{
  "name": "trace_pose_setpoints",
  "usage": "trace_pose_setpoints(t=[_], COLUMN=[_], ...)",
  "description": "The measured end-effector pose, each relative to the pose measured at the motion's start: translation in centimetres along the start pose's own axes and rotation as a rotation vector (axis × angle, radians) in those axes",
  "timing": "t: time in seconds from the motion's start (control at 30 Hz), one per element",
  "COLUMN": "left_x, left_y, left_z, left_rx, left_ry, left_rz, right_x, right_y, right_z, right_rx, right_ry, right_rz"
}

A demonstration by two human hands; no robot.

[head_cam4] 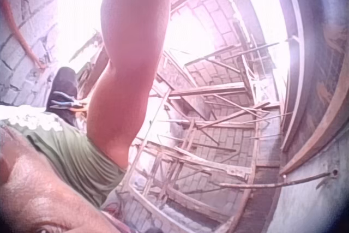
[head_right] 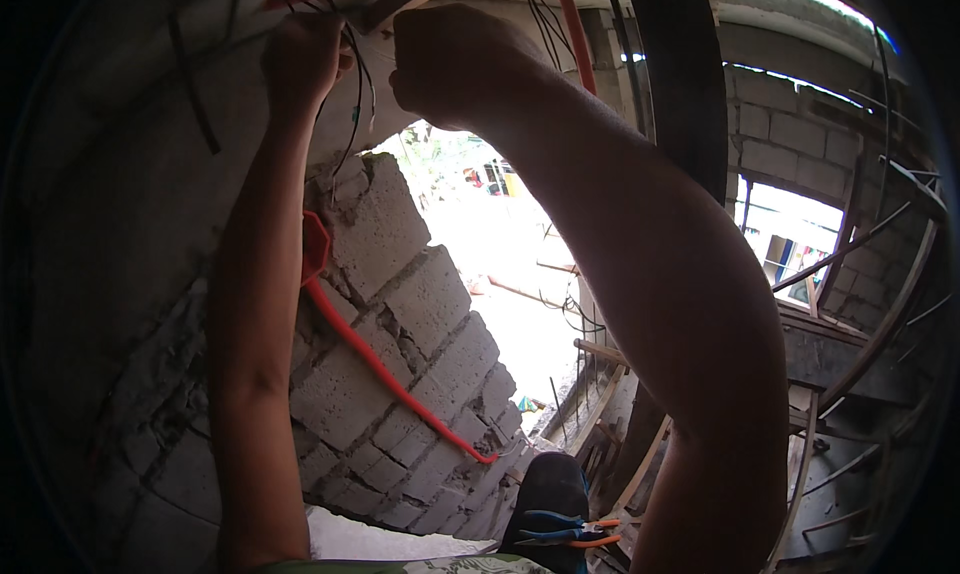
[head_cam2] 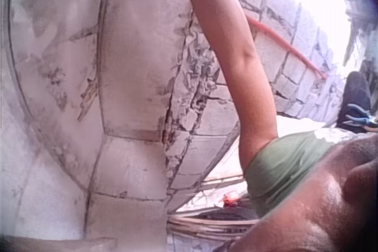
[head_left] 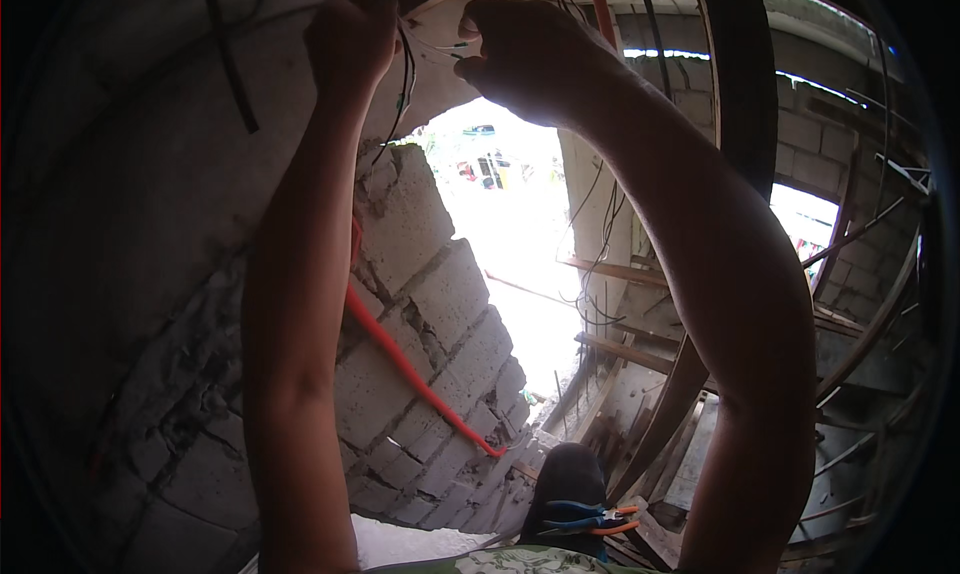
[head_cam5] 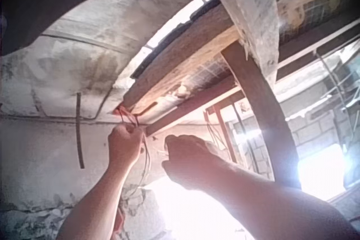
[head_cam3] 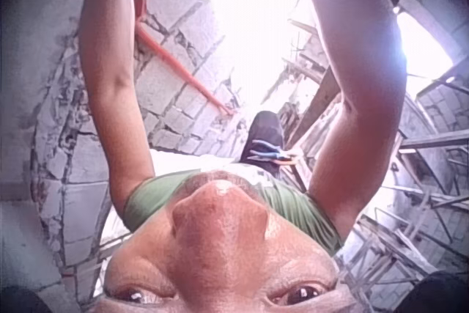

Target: Connecting electrical wires and securing them with tape inside a junction box on a concrete wall.

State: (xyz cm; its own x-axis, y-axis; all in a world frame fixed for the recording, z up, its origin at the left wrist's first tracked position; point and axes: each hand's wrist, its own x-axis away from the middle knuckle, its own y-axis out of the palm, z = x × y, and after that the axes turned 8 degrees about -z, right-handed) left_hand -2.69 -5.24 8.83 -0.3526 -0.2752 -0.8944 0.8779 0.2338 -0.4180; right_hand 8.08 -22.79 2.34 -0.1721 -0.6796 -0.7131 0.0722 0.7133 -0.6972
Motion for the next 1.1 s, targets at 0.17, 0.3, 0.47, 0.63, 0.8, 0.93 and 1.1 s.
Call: trace_pose_setpoints(t=[0.17, 0.3, 0.47, 0.63, 0.8, 0.93, 1.1], left_x=[2.8, 6.1, 9.1, 9.3, 11.1, 11.9, 12.5], left_y=[-1.5, -1.7, -1.4, -1.2, -2.3, -1.2, -0.3], left_z=[1.5, 2.0, 1.1, 0.7, 0.9, -3.2, -3.6], left_rx=[1.043, 1.231, 1.222, 1.528, 1.059, 0.038, -0.158], left_ry=[-0.114, -0.072, -0.144, -0.017, -0.018, 0.060, 0.021], left_rz=[-0.161, -0.230, -0.215, -0.289, -0.148, 0.101, -0.065], right_x=[0.7, 0.5, 0.1, 0.7, 1.3, 1.0, -2.7], right_y=[-1.4, -1.8, -0.5, -1.2, -4.2, -4.0, -0.3], right_z=[-1.2, -0.6, -0.7, -1.3, -1.1, -2.8, 0.7], right_rx=[-0.301, -0.497, -0.500, -0.618, -0.740, -0.957, -0.224], right_ry=[-0.149, -0.212, -0.348, -0.208, -0.199, 0.123, -0.181], right_rz=[0.002, -0.120, 0.077, -0.398, -0.468, -0.263, -0.057])
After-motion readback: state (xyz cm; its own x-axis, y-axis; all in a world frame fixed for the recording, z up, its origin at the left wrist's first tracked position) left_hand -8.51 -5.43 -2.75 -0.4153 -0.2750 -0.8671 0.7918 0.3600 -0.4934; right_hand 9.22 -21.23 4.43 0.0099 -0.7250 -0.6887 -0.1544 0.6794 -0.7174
